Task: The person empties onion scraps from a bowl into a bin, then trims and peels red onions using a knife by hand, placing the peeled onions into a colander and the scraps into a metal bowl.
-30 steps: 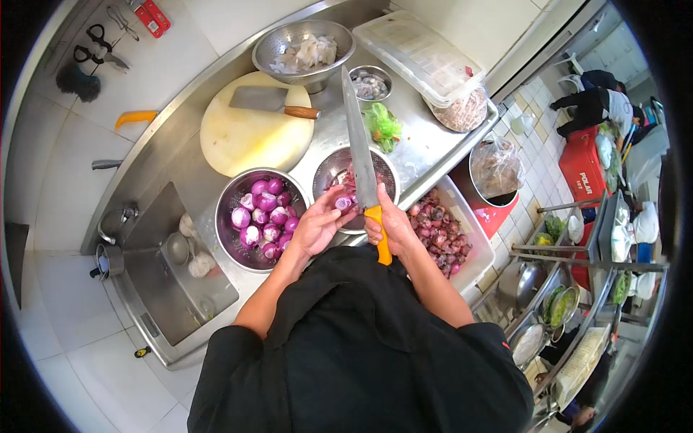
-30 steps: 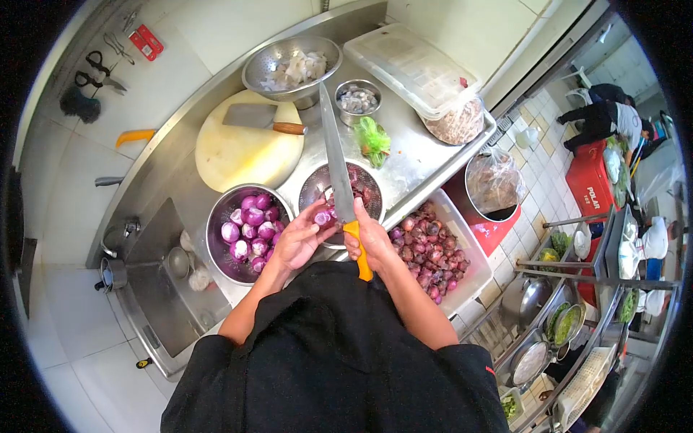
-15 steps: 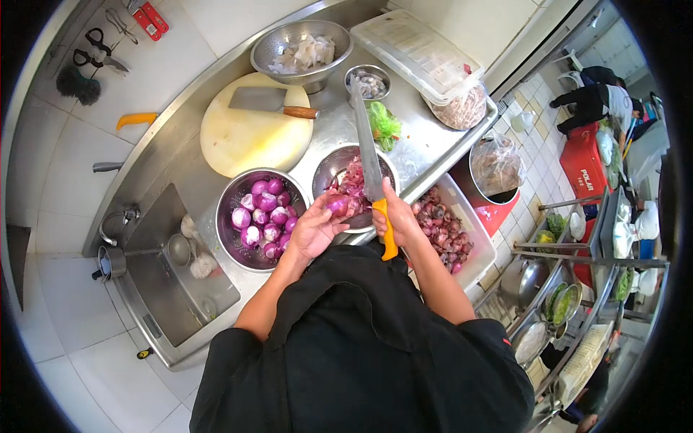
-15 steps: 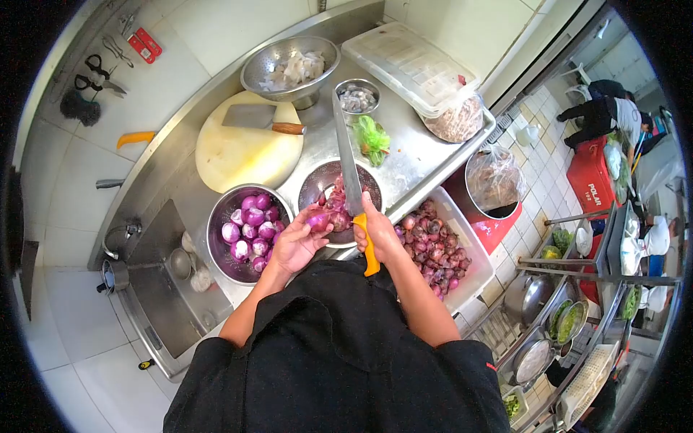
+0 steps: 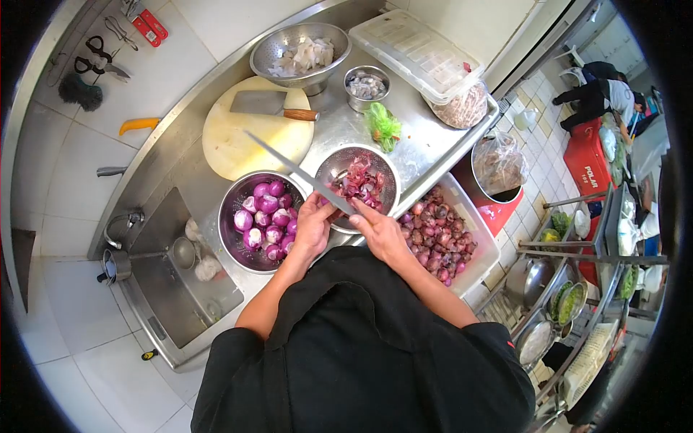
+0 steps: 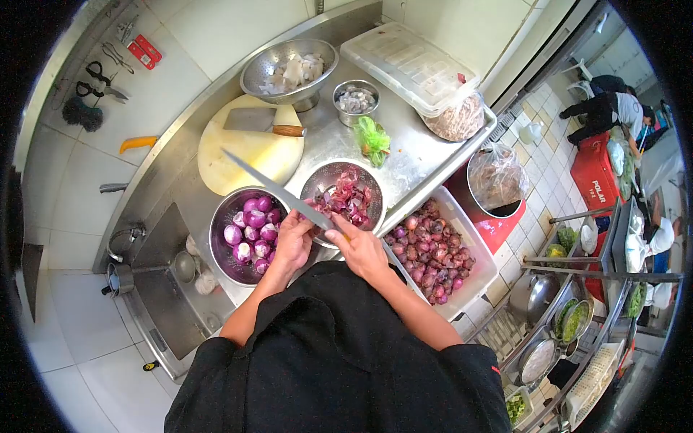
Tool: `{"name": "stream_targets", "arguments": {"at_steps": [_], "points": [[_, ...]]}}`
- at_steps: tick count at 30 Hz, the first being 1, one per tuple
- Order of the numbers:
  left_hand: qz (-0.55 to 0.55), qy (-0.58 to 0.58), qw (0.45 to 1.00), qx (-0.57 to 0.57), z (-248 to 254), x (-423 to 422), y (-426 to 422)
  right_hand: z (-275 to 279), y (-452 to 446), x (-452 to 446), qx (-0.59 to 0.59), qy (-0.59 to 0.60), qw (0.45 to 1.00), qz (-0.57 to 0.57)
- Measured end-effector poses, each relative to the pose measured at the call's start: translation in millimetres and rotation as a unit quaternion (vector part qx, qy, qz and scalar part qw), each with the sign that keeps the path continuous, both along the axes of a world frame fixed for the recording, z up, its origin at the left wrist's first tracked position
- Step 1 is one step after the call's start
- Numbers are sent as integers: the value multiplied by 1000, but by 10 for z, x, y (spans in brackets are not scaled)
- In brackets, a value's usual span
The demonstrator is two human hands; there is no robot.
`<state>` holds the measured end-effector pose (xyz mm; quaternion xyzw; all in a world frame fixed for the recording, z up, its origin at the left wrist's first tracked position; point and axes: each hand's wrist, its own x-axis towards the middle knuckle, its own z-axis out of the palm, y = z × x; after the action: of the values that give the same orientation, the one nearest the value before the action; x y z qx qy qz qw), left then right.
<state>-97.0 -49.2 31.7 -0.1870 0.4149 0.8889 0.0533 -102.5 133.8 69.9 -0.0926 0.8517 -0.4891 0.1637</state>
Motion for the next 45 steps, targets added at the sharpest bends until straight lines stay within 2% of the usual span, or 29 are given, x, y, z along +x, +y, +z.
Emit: {"name": "stream_targets", "arguments": {"at_steps": [2,9,11,14,15,18,21,24,25,29,33,36,37,40,43,45], "points": [[13,6,1000,3,44,15,25,143,-25,34,49,-2,999,12],[14,7,1000,-1,154,70,49,38,-33,74,13,63,998,20],[16,6,1000,-6,155,84,62,101,-51,63,35,39,998,26],[-13,27,996,-86,67,135,112,135,-92,25,50,27,998,17],[-6,35,996,-81,20,134,124,138,-111,8,51,29,998,12],[9,58,994,-97,-18,135,178,-42,-176,-11,20,76,996,-31],[7,83,987,-139,83,139,318,-196,-274,-194,-168,81,980,-73],[-30,75,995,-59,75,60,194,2,-103,-279,-229,-223,943,-89],[-37,78,996,18,113,38,136,94,-105,-293,-271,-246,925,-97],[-47,64,997,26,151,47,-7,251,63,-334,-190,-268,939,-97],[-52,38,996,-68,121,55,-63,167,87,-260,-123,-99,987,12],[-53,49,991,-116,211,57,-40,124,58,-200,-35,44,994,93],[-77,42,983,-162,308,59,-65,259,53,-191,35,-5,994,107],[-79,62,966,-240,367,80,-91,519,19,-193,115,-34,983,137],[-88,52,966,-236,386,95,-122,406,14,-155,61,50,988,130],[-90,54,970,-217,365,114,-116,408,31,-189,48,-6,992,115]]}}
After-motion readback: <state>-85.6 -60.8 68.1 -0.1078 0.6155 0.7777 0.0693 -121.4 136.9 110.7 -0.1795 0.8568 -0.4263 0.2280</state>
